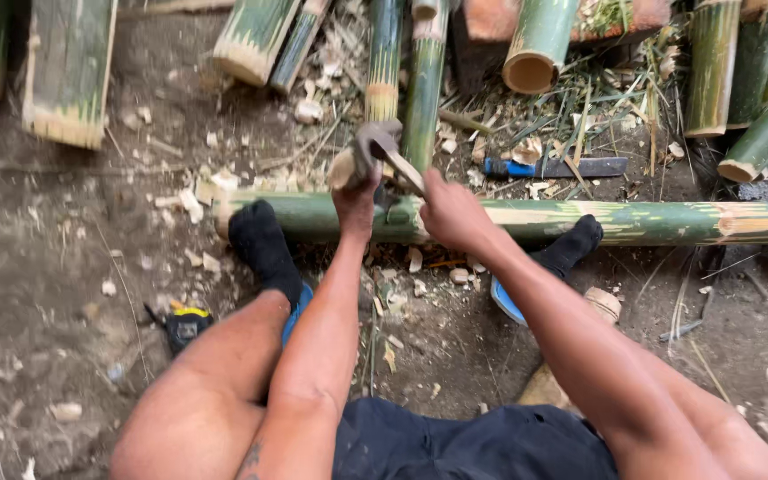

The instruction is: The person uses a hammer and a wooden mallet to carve a hole into a bamboo pole. They repeatedly strike the mallet to deepen the hole, then insert a bamboo segment to test the fit.

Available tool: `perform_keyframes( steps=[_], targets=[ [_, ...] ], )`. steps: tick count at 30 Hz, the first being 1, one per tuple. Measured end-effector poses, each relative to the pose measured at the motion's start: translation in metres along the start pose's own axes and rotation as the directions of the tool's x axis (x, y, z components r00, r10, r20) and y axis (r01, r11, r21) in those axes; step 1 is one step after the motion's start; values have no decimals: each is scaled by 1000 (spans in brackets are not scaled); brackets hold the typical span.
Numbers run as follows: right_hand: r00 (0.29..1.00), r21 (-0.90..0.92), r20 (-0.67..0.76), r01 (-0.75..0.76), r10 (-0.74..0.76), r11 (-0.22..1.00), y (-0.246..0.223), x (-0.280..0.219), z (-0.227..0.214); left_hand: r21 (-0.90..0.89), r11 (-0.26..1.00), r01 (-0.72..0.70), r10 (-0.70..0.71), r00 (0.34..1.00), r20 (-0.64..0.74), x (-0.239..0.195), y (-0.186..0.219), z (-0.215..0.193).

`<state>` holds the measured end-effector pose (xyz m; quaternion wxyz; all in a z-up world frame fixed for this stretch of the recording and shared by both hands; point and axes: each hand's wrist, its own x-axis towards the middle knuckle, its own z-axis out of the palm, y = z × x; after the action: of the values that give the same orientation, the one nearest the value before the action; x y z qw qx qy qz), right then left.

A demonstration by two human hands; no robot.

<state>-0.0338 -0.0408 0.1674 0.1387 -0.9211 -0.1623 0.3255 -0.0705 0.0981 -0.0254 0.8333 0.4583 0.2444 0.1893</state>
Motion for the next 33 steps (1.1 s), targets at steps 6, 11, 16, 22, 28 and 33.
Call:
perform_keyframes(
  steps=[6,11,16,22,28,33],
  targets=[
    [969,349,-154,-128,192,928,83,-53,39,326,939,107,-74,991,-112,22,0,8],
    [922,571,-187,-179,339,801,116,-59,67,574,815,-85,33,994,100,46,11,39],
    [888,609,-342,-40,308,792,127,-58,95,751,656,71,-327,924,199,46,31,98],
    [880,723,-338,15,335,690,144,-71,114,728,621,-290,-336,740,582,9,13,140],
    [865,777,-244,-96,438,623,159,-99,104,547,807,-221,-174,797,578,19,19,116],
    [887,826,-282,31,366,563,159,-112,81,582,757,-298,-166,774,611,14,16,122]
  ],
)
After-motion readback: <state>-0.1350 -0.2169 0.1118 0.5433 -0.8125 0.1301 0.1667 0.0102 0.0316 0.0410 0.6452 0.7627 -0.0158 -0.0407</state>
